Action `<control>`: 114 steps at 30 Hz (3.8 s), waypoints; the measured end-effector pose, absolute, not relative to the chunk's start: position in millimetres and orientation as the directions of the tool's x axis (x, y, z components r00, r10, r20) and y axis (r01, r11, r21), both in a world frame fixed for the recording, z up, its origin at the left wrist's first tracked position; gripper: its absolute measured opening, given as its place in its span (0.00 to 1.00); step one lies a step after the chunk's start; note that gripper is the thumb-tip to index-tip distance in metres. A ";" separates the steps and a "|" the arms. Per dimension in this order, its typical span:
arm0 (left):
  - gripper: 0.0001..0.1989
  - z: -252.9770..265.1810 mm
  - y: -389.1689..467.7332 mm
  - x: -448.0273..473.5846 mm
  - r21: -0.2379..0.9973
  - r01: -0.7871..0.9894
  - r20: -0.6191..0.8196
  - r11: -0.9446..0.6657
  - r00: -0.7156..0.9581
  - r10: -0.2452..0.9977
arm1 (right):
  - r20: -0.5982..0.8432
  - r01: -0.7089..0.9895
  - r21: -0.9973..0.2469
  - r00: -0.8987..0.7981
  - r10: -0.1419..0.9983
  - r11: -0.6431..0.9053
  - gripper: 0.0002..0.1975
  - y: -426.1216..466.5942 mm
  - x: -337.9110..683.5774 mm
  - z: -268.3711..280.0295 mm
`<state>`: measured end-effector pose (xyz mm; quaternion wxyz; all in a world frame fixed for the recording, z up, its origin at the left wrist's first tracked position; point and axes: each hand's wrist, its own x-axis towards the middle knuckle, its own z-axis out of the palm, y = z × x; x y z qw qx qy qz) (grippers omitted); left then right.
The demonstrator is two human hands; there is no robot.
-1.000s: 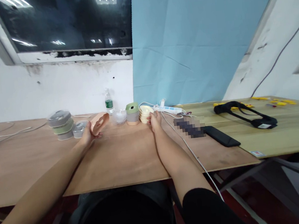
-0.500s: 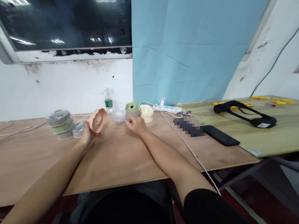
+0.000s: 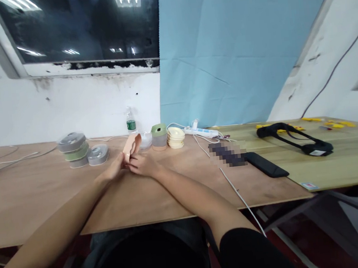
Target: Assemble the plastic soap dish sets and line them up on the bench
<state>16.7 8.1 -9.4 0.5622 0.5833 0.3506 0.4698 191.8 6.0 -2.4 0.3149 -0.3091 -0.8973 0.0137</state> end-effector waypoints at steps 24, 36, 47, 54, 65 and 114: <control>0.29 7.5 23.1 -52.8 0.436 0.897 0.439 -0.079 -0.135 0.888 | 0.853 0.835 -0.233 -0.072 0.517 0.500 0.17 95.1 304.4 18.6; 0.39 -3.4 32.0 -62.1 0.268 0.962 0.241 0.061 -0.128 0.962 | 0.595 0.922 0.083 -0.350 0.723 0.378 0.16 107.0 295.3 70.2; 0.37 6.6 18.5 -45.1 0.259 0.965 0.252 0.041 -0.108 0.962 | 0.613 0.929 0.114 -0.344 0.711 0.351 0.16 97.2 293.3 77.0; 0.27 15.0 13.4 -42.7 0.327 0.944 0.486 -0.033 -0.138 0.863 | 0.788 0.780 0.074 -0.428 0.444 0.621 0.15 61.3 256.3 35.4; 0.30 6.1 20.9 -36.7 0.177 0.957 0.442 -0.231 0.133 0.887 | 0.561 0.484 -0.010 -0.722 0.405 0.875 0.20 12.0 205.5 -9.6; 0.36 -4.7 17.5 -22.9 0.475 0.652 0.443 -0.591 0.404 0.800 | 0.710 0.433 -0.372 -0.437 0.552 0.821 0.25 18.6 225.2 -13.7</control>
